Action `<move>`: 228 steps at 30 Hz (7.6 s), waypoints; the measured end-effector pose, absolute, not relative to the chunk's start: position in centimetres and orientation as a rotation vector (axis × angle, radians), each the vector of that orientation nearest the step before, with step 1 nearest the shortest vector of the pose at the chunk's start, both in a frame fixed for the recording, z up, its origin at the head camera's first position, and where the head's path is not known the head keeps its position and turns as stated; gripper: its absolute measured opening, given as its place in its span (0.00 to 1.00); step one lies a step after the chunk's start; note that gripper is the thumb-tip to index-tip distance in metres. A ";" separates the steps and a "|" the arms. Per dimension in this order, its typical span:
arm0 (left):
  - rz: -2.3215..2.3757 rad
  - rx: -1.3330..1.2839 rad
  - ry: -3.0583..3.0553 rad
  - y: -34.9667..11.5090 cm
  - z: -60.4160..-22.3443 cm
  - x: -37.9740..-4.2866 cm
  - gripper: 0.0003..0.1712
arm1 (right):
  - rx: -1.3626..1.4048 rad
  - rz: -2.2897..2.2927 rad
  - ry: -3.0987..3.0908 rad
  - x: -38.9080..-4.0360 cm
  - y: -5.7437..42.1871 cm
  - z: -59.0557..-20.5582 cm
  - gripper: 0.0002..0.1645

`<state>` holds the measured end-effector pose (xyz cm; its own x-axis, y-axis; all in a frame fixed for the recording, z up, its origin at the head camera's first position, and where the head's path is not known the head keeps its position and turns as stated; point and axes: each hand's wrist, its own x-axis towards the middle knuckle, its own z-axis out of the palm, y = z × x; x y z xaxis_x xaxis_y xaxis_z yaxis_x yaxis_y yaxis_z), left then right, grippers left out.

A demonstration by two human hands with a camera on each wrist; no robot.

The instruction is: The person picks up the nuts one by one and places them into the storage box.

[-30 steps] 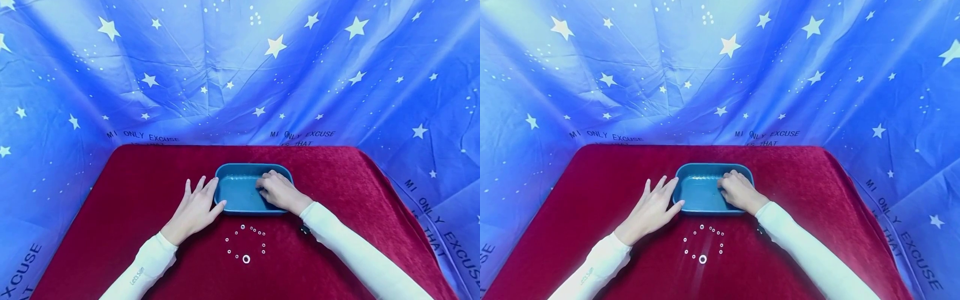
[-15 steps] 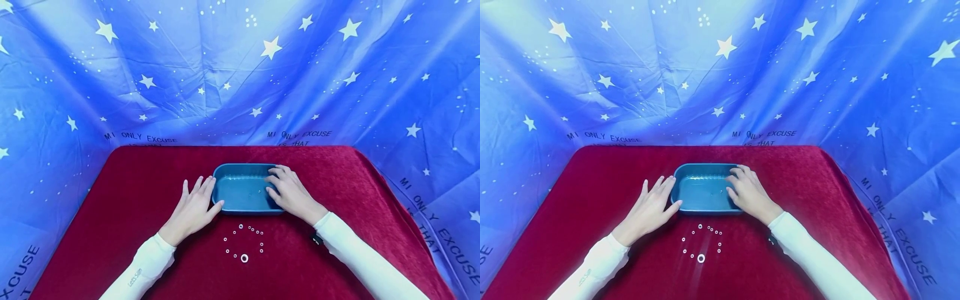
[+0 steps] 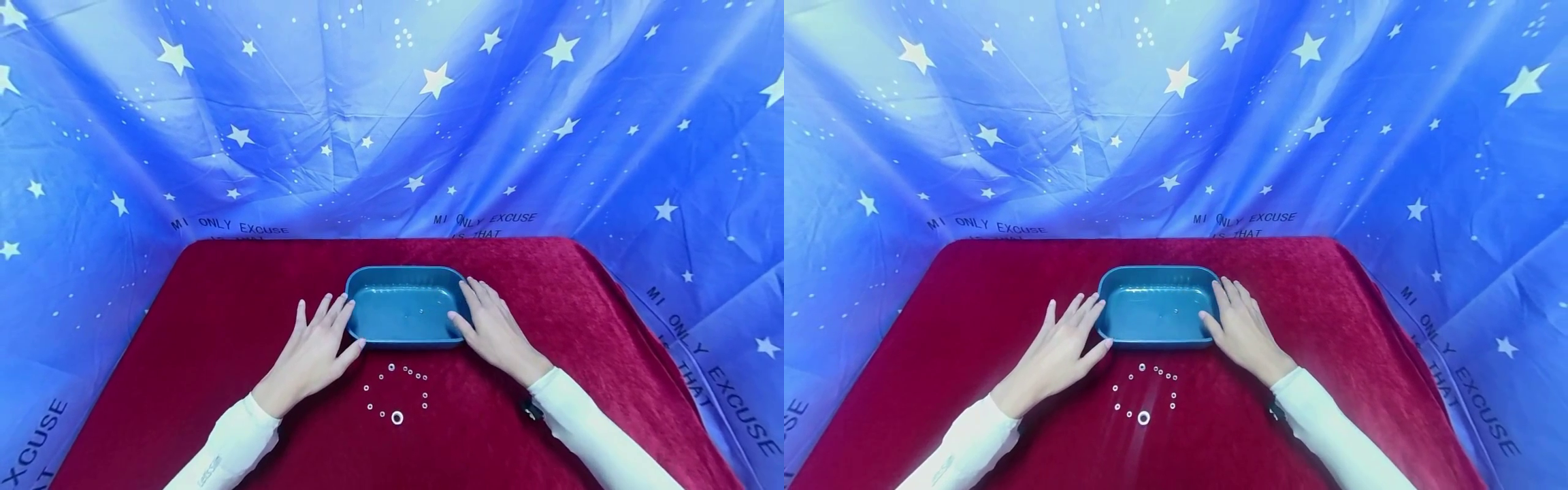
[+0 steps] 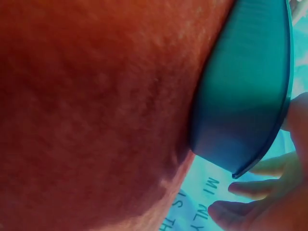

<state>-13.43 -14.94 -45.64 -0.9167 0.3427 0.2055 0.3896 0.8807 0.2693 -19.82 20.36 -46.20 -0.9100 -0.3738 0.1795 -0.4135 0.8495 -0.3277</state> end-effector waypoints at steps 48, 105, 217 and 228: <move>-0.078 -1.270 -2.610 -9.8 -47.5 -6.9 0.23 | 0.574 0.729 -2.952 -19.0 21.1 -47.5 0.48; -0.019 -1.234 -2.456 -10.3 -41.7 -11.3 0.07 | 0.540 0.778 -2.945 -18.7 21.1 -48.0 0.48; -0.470 -0.505 -2.832 -14.1 -47.2 -17.5 0.33 | 0.579 0.708 -2.855 -16.4 21.0 -47.3 0.48; -0.484 -0.486 -2.833 -14.0 -47.3 -17.6 0.33 | 0.674 0.642 -2.813 -13.4 20.9 -45.1 0.46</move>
<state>-17.55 -13.97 -47.28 -0.9195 0.2828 0.2731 0.3575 0.8905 0.2814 -13.36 20.85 -45.09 -0.8816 -0.3897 0.2664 -0.4667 0.8043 -0.3678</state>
